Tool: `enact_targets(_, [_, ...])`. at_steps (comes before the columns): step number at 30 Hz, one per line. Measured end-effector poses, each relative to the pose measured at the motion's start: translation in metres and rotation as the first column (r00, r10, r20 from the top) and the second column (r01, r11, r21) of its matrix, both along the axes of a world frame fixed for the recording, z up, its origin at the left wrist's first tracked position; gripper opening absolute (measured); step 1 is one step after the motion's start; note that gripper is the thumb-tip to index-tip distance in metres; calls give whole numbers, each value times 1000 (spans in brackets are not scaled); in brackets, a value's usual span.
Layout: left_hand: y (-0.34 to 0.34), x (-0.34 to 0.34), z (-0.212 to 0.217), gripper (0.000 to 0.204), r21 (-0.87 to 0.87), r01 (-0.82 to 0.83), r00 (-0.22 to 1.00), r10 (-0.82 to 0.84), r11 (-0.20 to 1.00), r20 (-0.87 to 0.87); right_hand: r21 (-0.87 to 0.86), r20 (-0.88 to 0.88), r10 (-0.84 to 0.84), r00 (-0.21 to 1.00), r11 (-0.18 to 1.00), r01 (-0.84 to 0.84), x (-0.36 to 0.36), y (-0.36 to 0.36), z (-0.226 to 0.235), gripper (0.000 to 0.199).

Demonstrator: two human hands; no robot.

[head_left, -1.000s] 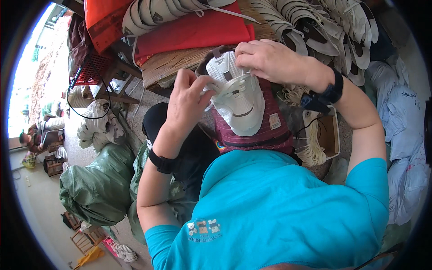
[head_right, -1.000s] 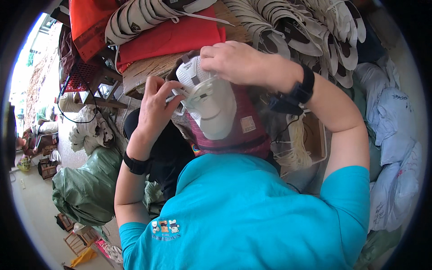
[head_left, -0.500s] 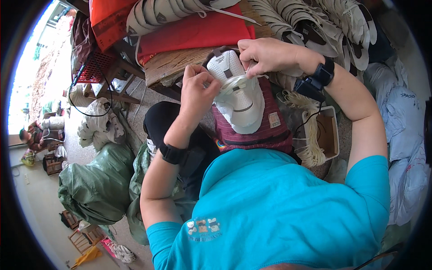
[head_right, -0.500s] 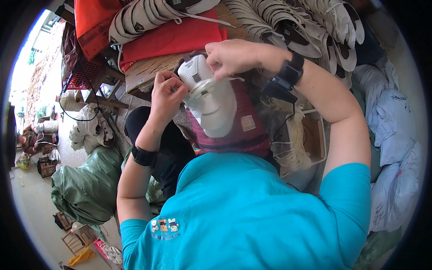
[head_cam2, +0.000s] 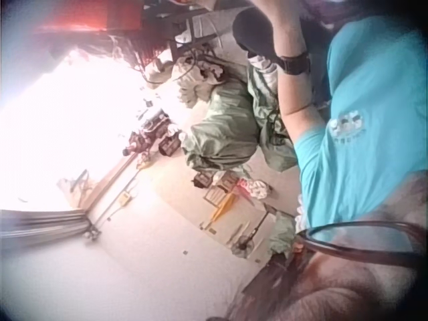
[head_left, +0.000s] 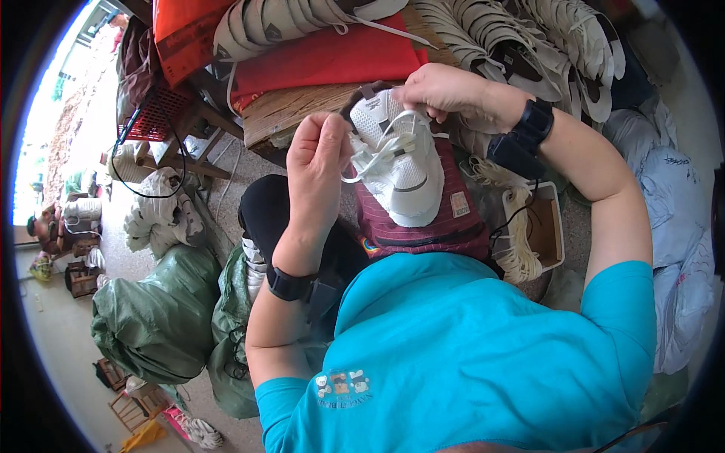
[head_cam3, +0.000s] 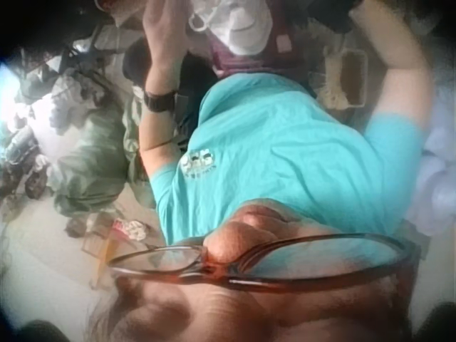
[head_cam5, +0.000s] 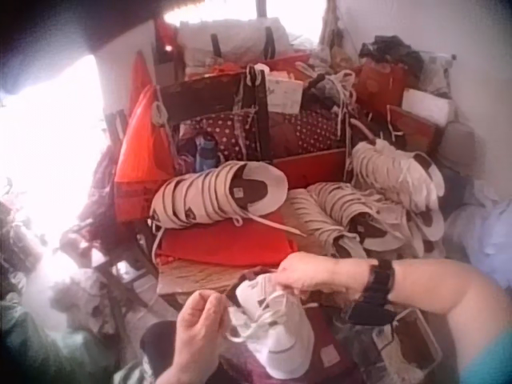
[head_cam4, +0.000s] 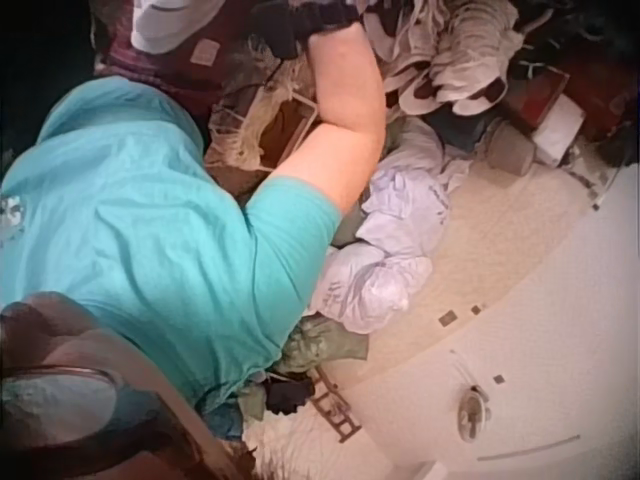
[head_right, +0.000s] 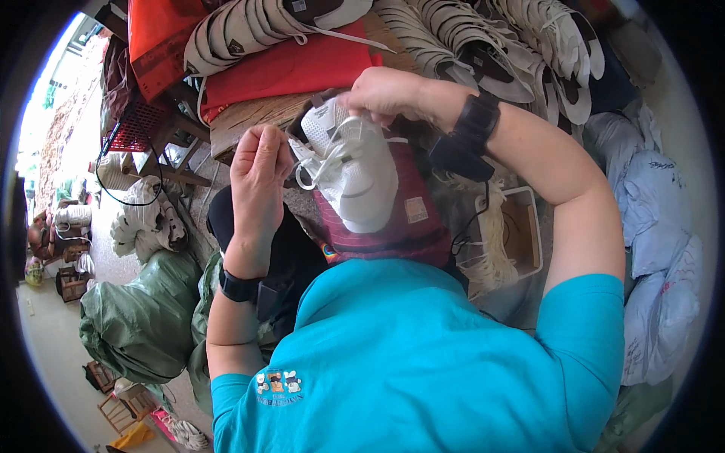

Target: The person threads white shoelaces through the eyelets of a white sneaker held on their lap. They pull the laces tight and adjust the fit repeatedly, then place the shoe aside and pick up another shoe to continue the process.

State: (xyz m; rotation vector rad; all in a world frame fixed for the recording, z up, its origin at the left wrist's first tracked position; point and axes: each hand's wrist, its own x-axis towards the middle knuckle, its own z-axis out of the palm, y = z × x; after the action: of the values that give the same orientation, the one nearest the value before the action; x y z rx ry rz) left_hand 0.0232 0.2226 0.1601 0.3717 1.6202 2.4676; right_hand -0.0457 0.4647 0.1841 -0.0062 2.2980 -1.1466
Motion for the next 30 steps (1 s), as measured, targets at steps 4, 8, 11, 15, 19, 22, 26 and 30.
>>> enact_targets(4, [3, 2, -19, 18, 23, -118, 990, 116, 993, 83, 80, -110, 51, 993, 996, -42, 4, -4, 15, 41])
enact_targets(8, [4, 2, -28, 22, 16, -135, 981, 131, 991, 142, 602, -366, 569, 737, 748, -279, 7, -2, -1, 35])
enact_targets(11, [6, 1, -24, 24, 36, -151, 970, 141, 988, 199, 469, -261, 593, 762, 768, -436, -3, 4, -5, 29])
enact_targets(15, [5, -3, -41, 22, 25, -102, 970, 94, 994, 224, 0, -173, 157, 972, 987, -160, 6, 1, -11, 27])
enact_targets(19, [11, -3, -48, 19, -49, -97, 980, 104, 994, 168, -22, -264, 76, 962, 996, -85, 13, -8, 22, 29])
enact_targets(22, [11, -1, -48, 20, -19, -80, 982, 82, 997, 172, 464, -296, 472, 830, 831, -307, 3, 2, 13, 30])
enact_targets(26, [11, -1, -47, 23, 81, -71, 983, 56, 994, 172, 572, -305, 569, 764, 751, -332, 17, -5, 23, 26])
enact_targets(30, [9, 0, -48, 26, 124, -46, 988, 27, 991, 149, 565, -343, 522, 781, 779, -273, 28, -10, 9, 24])
